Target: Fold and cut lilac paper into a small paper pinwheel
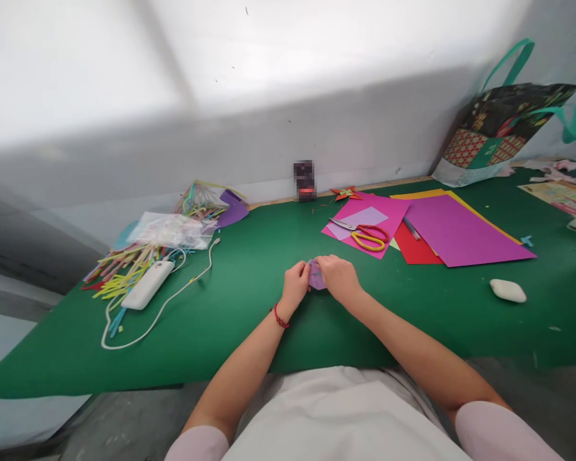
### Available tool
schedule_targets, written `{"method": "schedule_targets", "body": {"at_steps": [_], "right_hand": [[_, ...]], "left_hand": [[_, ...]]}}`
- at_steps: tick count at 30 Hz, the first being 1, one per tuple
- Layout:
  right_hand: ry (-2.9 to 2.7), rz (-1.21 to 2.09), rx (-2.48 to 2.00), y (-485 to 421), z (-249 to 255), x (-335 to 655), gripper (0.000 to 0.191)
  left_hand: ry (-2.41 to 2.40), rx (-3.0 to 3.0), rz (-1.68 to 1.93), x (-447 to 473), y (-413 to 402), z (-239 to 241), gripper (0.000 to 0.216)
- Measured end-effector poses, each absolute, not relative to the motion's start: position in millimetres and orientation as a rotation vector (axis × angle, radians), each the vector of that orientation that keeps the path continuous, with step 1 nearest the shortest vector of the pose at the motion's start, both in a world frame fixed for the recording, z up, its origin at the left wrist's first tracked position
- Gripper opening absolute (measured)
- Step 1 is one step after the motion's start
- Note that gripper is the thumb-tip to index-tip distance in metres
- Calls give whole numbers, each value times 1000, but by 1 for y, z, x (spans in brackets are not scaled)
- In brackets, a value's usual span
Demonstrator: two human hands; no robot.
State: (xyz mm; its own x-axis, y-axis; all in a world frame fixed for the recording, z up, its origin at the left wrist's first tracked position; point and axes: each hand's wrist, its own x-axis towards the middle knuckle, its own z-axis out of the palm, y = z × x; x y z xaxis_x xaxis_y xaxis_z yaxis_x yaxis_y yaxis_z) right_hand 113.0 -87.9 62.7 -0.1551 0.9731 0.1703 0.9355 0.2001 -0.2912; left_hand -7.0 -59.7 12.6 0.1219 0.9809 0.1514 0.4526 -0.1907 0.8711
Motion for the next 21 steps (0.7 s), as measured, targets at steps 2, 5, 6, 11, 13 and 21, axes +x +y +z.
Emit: {"method": "schedule_targets", "body": {"at_steps": [2,5,6,11,13,21], "right_hand": [[-2018,328,-1770,-85,62,120,24],[-1735,637,-1593,-75,66,139,17],[-1677,696,-1536,-71,67,146,17],[-1677,871,-1439,-61,69,171,38],[-1675,887,-1411,-60,66,173,39],[-1283,1110,-1390,-58,56,170,39]], "left_hand": [[1360,1758,1065,-7,-61,13,31],[1315,1808,1143,-7,-64,16,32],[1308,1813,1162,-7,-65,17,33],[1272,1750,1160,-6,-67,19,38],[1209,1695,1084,-6,-64,18,38],[1290,1665,1182,-6,-54,14,26]]}}
